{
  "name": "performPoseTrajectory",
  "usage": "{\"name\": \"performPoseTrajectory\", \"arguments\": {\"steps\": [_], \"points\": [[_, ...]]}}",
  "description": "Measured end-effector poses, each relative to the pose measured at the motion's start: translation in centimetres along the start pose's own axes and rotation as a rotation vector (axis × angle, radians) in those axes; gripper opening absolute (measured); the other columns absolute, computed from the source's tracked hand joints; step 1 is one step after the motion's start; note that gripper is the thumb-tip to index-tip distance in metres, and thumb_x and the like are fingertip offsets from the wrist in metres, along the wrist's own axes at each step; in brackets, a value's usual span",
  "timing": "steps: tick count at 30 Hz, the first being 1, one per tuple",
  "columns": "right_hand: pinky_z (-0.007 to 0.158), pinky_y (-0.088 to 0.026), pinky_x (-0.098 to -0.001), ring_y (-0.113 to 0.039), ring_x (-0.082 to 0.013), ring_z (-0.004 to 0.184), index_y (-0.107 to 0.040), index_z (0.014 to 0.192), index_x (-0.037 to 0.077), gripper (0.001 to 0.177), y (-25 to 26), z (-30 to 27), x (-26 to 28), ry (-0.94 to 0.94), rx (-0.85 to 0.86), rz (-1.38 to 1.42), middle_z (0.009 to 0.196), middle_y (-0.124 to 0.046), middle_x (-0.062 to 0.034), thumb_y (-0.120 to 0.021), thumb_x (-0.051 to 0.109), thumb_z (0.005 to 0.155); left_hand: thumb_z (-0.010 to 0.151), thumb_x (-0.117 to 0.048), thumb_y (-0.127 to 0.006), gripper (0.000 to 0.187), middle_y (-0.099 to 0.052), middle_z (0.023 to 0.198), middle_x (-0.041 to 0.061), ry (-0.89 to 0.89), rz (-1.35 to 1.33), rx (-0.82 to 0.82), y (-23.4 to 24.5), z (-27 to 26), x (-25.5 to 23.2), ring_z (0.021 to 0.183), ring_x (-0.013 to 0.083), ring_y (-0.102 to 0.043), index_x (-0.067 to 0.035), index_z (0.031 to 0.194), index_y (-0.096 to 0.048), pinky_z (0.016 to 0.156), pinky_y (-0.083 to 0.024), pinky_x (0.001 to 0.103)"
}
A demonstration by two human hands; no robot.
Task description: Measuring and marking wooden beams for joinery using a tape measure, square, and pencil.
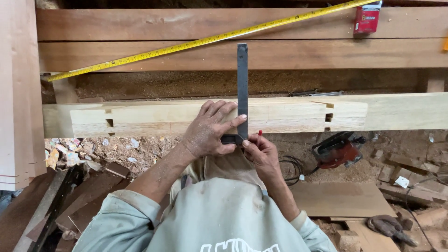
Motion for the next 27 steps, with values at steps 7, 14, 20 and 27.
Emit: {"name": "performPoseTrajectory", "arguments": {"steps": [7,14,20,27], "points": [[0.064,-0.052,-0.0396,-0.063,-0.0245,0.064,-0.078,0.101,0.015,0.023,3.5,-0.4,2.9,0.037,-0.167,-0.888,0.069,-0.065,-0.0134,-0.073,0.037,0.095,0.056,-0.044,-0.088,0.091,-0.053,0.142,0.012,-0.002,-0.003,0.017,0.1,0.0,-0.1,0.129,0.0348,-0.051,-0.026,0.141,-0.062,0.109,-0.038,0.053],[0.064,-0.053,-0.0359,-0.063,-0.0223,0.070,-0.073,0.106,0.007,0.063,1.3,-0.6,8.3,0.338,-0.150,-0.789,0.075,-0.059,-0.0118,-0.029,0.052,0.111,0.055,-0.043,-0.090,0.091,-0.052,0.141,0.013,-0.011,-0.002,0.016,-0.1,-0.1,0.0,0.129,0.0357,-0.050,-0.025,0.140,-0.063,0.108,-0.038,0.054],[0.066,-0.057,-0.0335,-0.069,-0.0185,0.069,-0.075,0.105,0.001,0.019,-2.0,1.0,8.8,0.535,-0.181,-0.547,0.076,-0.073,-0.0144,-0.070,0.018,0.099,0.058,-0.045,-0.090,0.091,-0.052,0.141,0.013,-0.009,0.012,0.020,0.0,0.1,0.0,0.129,0.0359,-0.050,-0.025,0.142,-0.061,0.108,-0.037,0.055],[0.067,-0.057,-0.0342,-0.073,-0.0197,0.073,-0.078,0.105,0.002,0.015,-2.6,1.4,9.0,0.639,-0.204,-0.614,0.081,-0.075,-0.0160,-0.077,0.012,0.094,0.057,-0.046,-0.090,0.092,-0.052,0.140,0.013,-0.016,0.018,0.018,0.4,0.2,-0.2,0.128,0.0349,-0.050,-0.025,0.142,-0.062,0.107,-0.038,0.053]]}}
Point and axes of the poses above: each hand's wrist, its own z-axis towards the middle knuckle, its own y-axis out of the back of the hand, x = y × z, the point moved 3 cm from there along z, towards the middle knuckle
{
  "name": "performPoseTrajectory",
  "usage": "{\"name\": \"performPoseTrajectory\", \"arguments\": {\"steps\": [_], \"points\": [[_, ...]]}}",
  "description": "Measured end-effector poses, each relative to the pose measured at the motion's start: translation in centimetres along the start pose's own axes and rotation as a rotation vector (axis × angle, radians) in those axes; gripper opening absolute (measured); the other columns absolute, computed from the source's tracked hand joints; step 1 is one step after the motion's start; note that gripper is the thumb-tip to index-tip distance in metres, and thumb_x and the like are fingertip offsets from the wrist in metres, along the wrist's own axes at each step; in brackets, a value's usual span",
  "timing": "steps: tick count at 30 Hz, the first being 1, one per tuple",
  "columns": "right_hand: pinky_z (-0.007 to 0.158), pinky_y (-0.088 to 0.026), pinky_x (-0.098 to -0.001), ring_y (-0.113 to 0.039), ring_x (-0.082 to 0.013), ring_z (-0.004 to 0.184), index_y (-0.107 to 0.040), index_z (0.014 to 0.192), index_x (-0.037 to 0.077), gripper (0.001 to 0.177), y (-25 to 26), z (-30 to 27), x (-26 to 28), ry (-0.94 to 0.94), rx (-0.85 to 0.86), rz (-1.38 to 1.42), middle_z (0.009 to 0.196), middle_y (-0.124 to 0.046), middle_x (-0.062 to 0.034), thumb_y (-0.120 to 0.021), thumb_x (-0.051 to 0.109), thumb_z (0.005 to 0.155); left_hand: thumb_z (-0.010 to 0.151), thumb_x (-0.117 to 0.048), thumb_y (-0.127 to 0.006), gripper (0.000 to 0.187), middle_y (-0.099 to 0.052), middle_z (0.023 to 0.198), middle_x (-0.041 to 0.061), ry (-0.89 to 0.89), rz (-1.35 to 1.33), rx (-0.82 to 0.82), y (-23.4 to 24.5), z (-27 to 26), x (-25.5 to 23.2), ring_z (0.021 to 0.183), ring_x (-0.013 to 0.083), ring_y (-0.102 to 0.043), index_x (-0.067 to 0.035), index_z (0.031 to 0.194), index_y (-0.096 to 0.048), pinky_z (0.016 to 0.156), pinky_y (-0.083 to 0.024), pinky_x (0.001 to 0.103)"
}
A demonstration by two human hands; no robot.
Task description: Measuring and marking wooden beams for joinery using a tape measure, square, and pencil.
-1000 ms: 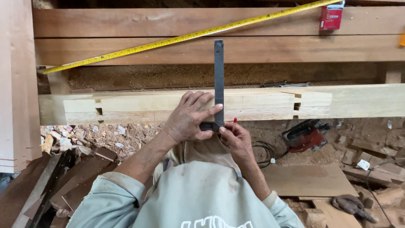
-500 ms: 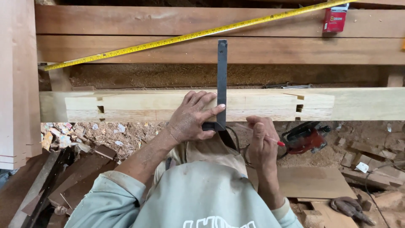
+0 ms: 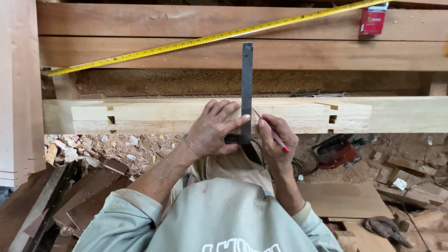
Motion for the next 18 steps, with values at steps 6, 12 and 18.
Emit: {"name": "performPoseTrajectory", "arguments": {"steps": [6,12,18], "points": [[0.066,-0.057,-0.0329,-0.071,-0.0180,0.072,-0.079,0.104,0.003,0.015,-0.39,0.11,0.13,0.011,-0.003,-0.010,0.077,-0.073,-0.0133,-0.077,0.013,0.094,0.057,-0.047,-0.090,0.094,-0.051,0.141,0.012,-0.006,0.003,-0.001,0.01,-0.01,0.06,0.128,0.0343,-0.050,-0.025,0.144,-0.060,0.106,-0.039,0.053],[0.066,-0.056,-0.0354,-0.072,-0.0211,0.072,-0.079,0.104,0.004,0.014,-0.41,0.36,0.35,-0.014,0.008,-0.017,0.077,-0.073,-0.0151,-0.076,0.015,0.095,0.057,-0.045,-0.090,0.092,-0.052,0.140,0.013,-0.006,-0.005,-0.006,0.22,0.13,-0.06,0.128,0.0351,-0.050,-0.024,0.141,-0.062,0.106,-0.038,0.053],[0.066,-0.058,-0.0332,-0.071,-0.0167,0.068,-0.079,0.101,0.005,0.011,-0.33,0.32,0.49,-0.108,0.016,0.033,0.073,-0.073,-0.0115,-0.075,0.013,0.095,0.056,-0.046,-0.090,0.092,-0.052,0.140,0.013,-0.002,0.011,0.008,-0.02,0.00,0.02,0.128,0.0347,-0.050,-0.025,0.141,-0.062,0.106,-0.038,0.053]]}}
Point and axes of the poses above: each hand's wrist, its own z-axis towards the middle knuckle, its own y-axis out of the back of the hand, x = y × z, the point moved 3 cm from there along z, towards the middle knuckle
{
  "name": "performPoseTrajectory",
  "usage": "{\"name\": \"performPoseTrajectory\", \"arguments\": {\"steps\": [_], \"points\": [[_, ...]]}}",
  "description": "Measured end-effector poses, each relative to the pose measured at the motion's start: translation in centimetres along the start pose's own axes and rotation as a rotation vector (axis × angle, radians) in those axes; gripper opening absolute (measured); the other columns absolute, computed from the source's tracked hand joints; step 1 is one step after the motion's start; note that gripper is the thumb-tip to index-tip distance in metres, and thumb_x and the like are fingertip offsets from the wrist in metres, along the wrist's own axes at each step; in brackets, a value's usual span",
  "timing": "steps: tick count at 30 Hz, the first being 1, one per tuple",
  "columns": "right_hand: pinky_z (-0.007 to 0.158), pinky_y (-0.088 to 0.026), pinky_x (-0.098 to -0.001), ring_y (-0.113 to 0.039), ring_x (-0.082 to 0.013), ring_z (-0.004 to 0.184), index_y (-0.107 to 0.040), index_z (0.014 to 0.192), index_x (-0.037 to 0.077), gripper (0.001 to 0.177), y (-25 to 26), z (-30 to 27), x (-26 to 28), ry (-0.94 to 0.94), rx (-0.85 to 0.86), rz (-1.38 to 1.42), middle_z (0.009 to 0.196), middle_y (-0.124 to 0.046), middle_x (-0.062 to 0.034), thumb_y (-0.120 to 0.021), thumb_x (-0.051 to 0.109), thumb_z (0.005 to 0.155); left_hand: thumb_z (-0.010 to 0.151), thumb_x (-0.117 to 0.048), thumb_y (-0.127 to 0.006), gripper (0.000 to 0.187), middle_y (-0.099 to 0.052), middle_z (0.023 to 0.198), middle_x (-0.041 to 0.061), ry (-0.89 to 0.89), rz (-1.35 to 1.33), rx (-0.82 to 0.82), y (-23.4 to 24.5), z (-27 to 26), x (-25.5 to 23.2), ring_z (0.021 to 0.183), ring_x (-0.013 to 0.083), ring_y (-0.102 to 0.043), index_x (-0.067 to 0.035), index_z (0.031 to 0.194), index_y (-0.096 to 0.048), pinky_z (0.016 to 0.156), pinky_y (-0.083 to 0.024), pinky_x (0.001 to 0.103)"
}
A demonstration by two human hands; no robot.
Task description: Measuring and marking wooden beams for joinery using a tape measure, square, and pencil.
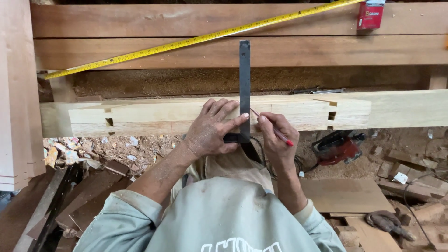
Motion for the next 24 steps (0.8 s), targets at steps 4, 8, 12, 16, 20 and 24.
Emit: {"name": "performPoseTrajectory", "arguments": {"steps": [4,8,12,16,20,24], "points": [[0.064,-0.055,-0.0337,-0.068,-0.0155,0.067,-0.080,0.097,0.006,0.010,0.9,-0.2,0.9,-0.085,0.054,-0.063,0.070,-0.072,-0.0113,-0.075,0.014,0.094,0.059,-0.044,-0.090,0.087,-0.052,0.140,0.014,0.010,-0.019,-0.003,0.0,0.1,-0.1,0.129,0.0358,-0.049,-0.025,0.140,-0.063,0.107,-0.038,0.054],[0.062,-0.055,-0.0317,-0.066,-0.0125,0.064,-0.082,0.093,0.011,0.007,1.7,-1.1,0.1,-0.119,0.077,-0.094,0.067,-0.072,-0.0091,-0.077,0.016,0.091,0.058,-0.043,-0.090,0.087,-0.052,0.140,0.014,0.005,-0.005,-0.011,0.0,0.1,-0.2,0.130,0.0354,-0.050,-0.025,0.139,-0.064,0.107,-0.038,0.053],[0.061,-0.053,-0.0312,-0.061,-0.0106,0.065,-0.081,0.094,0.009,0.007,1.4,-1.3,0.2,-0.122,0.049,-0.081,0.067,-0.071,-0.0111,-0.076,0.013,0.091,0.058,-0.044,-0.090,0.089,-0.052,0.140,0.013,0.006,-0.011,0.001,-0.2,0.0,-0.1,0.130,0.0353,-0.049,-0.025,0.140,-0.063,0.108,-0.037,0.054],[0.062,-0.053,-0.0335,-0.065,-0.0167,0.066,-0.079,0.096,0.006,0.009,1.0,-0.9,1.1,-0.077,0.039,-0.088,0.071,-0.071,-0.0134,-0.074,0.012,0.093,0.058,-0.046,-0.089,0.091,-0.050,0.141,0.013,0.005,0.012,0.020,-0.6,-0.2,0.1,0.131,0.0349,-0.048,-0.028,0.143,-0.060,0.108,-0.037,0.054],[0.061,-0.053,-0.0357,-0.067,-0.0189,0.066,-0.081,0.095,0.009,0.008,1.6,-2.0,0.3,-0.078,0.061,-0.130,0.071,-0.071,-0.0144,-0.075,0.015,0.092,0.059,-0.046,-0.089,0.092,-0.050,0.141,0.013,0.008,-0.002,0.029,-0.4,-0.2,0.0,0.131,0.0358,-0.048,-0.028,0.144,-0.060,0.108,-0.037,0.054],[0.060,-0.054,-0.0366,-0.068,-0.0228,0.064,-0.081,0.094,0.010,0.008,1.7,-2.7,0.2,-0.083,0.070,-0.164,0.070,-0.070,-0.0142,-0.076,0.013,0.090,0.058,-0.046,-0.090,0.092,-0.050,0.142,0.013,0.010,0.009,0.033,-0.4,-0.2,0.0,0.131,0.0359,-0.048,-0.028,0.144,-0.060,0.108,-0.036,0.055]]}}
Point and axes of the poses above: each hand's wrist, its own z-axis towards the middle knuckle, its own y-axis out of the back of the hand, x = y × z, the point moved 3 cm from there along z, towards the middle knuckle
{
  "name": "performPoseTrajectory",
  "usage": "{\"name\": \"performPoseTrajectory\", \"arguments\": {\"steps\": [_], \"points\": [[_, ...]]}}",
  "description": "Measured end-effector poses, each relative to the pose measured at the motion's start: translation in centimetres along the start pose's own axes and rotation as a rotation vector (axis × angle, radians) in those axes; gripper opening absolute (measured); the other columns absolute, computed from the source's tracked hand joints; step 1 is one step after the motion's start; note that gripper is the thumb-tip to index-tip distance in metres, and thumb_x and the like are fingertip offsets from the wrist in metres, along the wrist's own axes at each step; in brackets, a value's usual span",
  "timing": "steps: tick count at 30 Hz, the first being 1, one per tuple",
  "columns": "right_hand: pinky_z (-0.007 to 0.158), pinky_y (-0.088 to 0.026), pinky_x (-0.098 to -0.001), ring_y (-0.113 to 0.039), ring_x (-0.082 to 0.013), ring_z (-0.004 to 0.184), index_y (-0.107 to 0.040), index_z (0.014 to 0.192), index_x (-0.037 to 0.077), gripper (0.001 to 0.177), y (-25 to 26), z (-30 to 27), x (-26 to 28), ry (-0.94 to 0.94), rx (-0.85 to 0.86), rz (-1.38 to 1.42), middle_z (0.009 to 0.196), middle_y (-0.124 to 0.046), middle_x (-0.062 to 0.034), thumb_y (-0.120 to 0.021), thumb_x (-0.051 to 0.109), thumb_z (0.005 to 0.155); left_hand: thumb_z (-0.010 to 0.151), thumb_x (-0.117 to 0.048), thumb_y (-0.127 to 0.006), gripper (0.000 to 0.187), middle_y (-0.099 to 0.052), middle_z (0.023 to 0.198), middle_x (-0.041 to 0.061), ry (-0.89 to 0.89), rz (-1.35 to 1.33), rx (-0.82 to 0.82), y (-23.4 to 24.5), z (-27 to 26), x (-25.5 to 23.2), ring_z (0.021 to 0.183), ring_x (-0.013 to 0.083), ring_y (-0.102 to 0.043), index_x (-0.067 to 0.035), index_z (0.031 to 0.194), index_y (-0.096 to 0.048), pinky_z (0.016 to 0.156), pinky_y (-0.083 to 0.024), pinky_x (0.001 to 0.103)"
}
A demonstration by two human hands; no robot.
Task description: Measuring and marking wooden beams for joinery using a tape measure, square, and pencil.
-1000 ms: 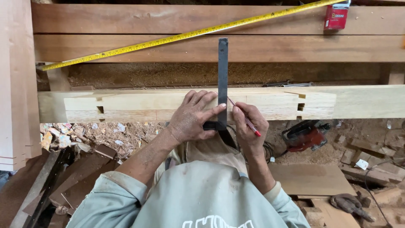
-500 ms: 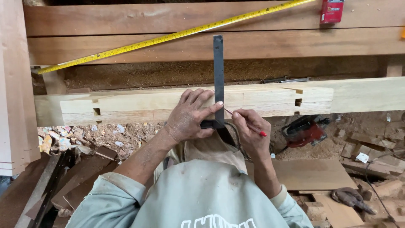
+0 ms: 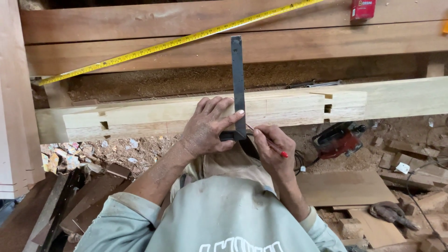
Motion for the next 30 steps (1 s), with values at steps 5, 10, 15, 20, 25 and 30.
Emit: {"name": "performPoseTrajectory", "arguments": {"steps": [5,10,15,20,25,30], "points": [[0.063,-0.054,-0.0382,-0.070,-0.0277,0.068,-0.080,0.097,0.009,0.010,-0.3,0.8,-0.1,0.047,-0.026,-0.006,0.075,-0.070,-0.0163,-0.074,0.015,0.092,0.062,-0.044,-0.088,0.085,-0.049,0.142,0.014,-0.006,-0.007,0.029,0.5,0.4,-0.3,0.130,0.0360,-0.048,-0.027,0.141,-0.062,0.107,-0.037,0.054],[0.061,-0.054,-0.0392,-0.071,-0.0303,0.067,-0.080,0.096,0.008,0.010,0.3,-0.3,0.7,0.020,0.029,-0.060,0.073,-0.069,-0.0178,-0.073,0.014,0.091,0.061,-0.045,-0.090,0.086,-0.049,0.143,0.014,-0.003,0.009,0.034,0.6,0.4,-0.3,0.131,0.0365,-0.048,-0.025,0.140,-0.063,0.107,-0.037,0.055],[0.062,-0.055,-0.0377,-0.071,-0.0280,0.069,-0.080,0.096,0.009,0.010,0.2,-0.5,0.8,0.006,0.028,-0.042,0.074,-0.070,-0.0165,-0.072,0.014,0.092,0.060,-0.045,-0.090,0.088,-0.048,0.144,0.014,-0.009,0.010,0.033,0.5,0.4,-0.2,0.132,0.0363,-0.047,-0.026,0.141,-0.063,0.108,-0.037,0.055],[0.064,-0.055,-0.0392,-0.071,-0.0289,0.071,-0.080,0.096,0.009,0.011,-0.1,0.1,0.6,0.034,0.000,-0.026,0.075,-0.070,-0.0161,-0.072,0.016,0.093,0.061,-0.045,-0.090,0.087,-0.048,0.143,0.014,-0.008,0.014,0.037,0.5,0.4,-0.2,0.131,0.0366,-0.047,-0.026,0.142,-0.062,0.107,-0.037,0.054],[0.062,-0.055,-0.0383,-0.071,-0.0275,0.068,-0.080,0.095,0.010,0.010,0.4,-1.1,0.1,-0.014,0.035,-0.055,0.074,-0.070,-0.0158,-0.072,0.016,0.092,0.064,-0.045,-0.089,0.085,-0.047,0.143,0.015,-0.006,-0.002,0.049,0.6,0.4,-0.2,0.132,0.0364,-0.046,-0.025,0.142,-0.061,0.108,-0.036,0.054],[0.065,-0.056,-0.0390,-0.072,-0.0294,0.072,-0.079,0.096,0.009,0.011,0.2,-0.4,0.5,0.000,0.021,-0.032,0.077,-0.071,-0.0168,-0.071,0.016,0.093,0.063,-0.045,-0.089,0.085,-0.047,0.144,0.015,-0.010,0.003,0.051,0.6,0.3,-0.2,0.132,0.0364,-0.046,-0.025,0.142,-0.062,0.108,-0.036,0.054]]}}
Point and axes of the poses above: each hand's wrist, its own z-axis towards the middle knuckle, its own y-axis out of the back of the hand, x = y × z, the point moved 3 cm from there along z, towards the middle knuckle
